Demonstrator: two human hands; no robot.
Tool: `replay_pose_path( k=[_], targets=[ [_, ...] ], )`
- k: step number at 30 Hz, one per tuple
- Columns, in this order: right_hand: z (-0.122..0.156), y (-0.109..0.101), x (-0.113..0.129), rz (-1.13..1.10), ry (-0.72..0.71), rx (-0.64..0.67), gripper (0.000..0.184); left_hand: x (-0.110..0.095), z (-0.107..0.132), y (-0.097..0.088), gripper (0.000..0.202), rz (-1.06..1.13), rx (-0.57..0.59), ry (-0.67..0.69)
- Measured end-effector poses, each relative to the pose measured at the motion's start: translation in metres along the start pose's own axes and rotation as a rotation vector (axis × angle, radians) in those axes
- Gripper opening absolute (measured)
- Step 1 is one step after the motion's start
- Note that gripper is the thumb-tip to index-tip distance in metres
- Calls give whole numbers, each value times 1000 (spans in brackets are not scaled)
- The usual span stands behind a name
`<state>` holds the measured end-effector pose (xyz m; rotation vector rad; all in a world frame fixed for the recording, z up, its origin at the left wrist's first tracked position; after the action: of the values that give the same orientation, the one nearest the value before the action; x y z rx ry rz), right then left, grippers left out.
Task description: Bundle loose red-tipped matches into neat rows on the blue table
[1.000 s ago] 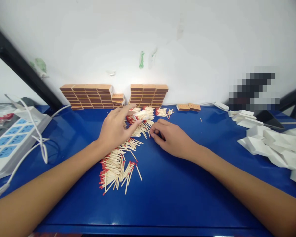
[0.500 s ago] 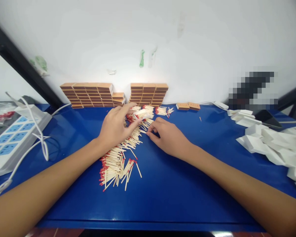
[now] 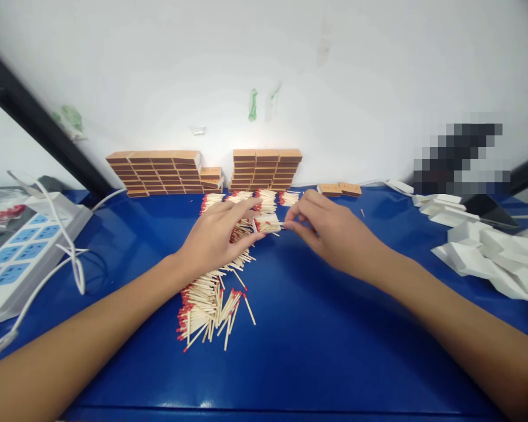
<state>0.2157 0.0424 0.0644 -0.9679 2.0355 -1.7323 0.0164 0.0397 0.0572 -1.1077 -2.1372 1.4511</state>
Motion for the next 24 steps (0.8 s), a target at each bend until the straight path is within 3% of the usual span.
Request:
replay_pose_path(
  k=[5, 10, 16, 20, 24],
  targets=[
    [1, 6, 16, 28, -33, 17, 16, -20, 0, -1, 56, 24, -4, 99],
    [2, -5, -7, -88, -17, -173, 14, -10, -1, -4, 58, 8, -38, 8],
    [-8, 28, -28, -163, 6, 77, 20, 18, -1, -12, 53, 1, -112, -229],
    [-12, 35, -26, -172, 60, 61, 21, 17, 0, -10, 53, -14, -112, -225],
    [-11, 35, -22, -210, 85, 109, 11, 10, 0, -8, 53, -51, -104, -178]
  ],
)
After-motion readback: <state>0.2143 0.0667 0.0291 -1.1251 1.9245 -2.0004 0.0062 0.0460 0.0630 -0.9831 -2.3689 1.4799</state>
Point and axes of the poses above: each hand's wrist, its own z-axis away from the middle knuckle, its own y-axis out of the palm, x = y × z, the point moved 6 cm from there along -z, towards the middle knuckle, and after that the axes turned 12 degrees about x, right-handed, at the moved point
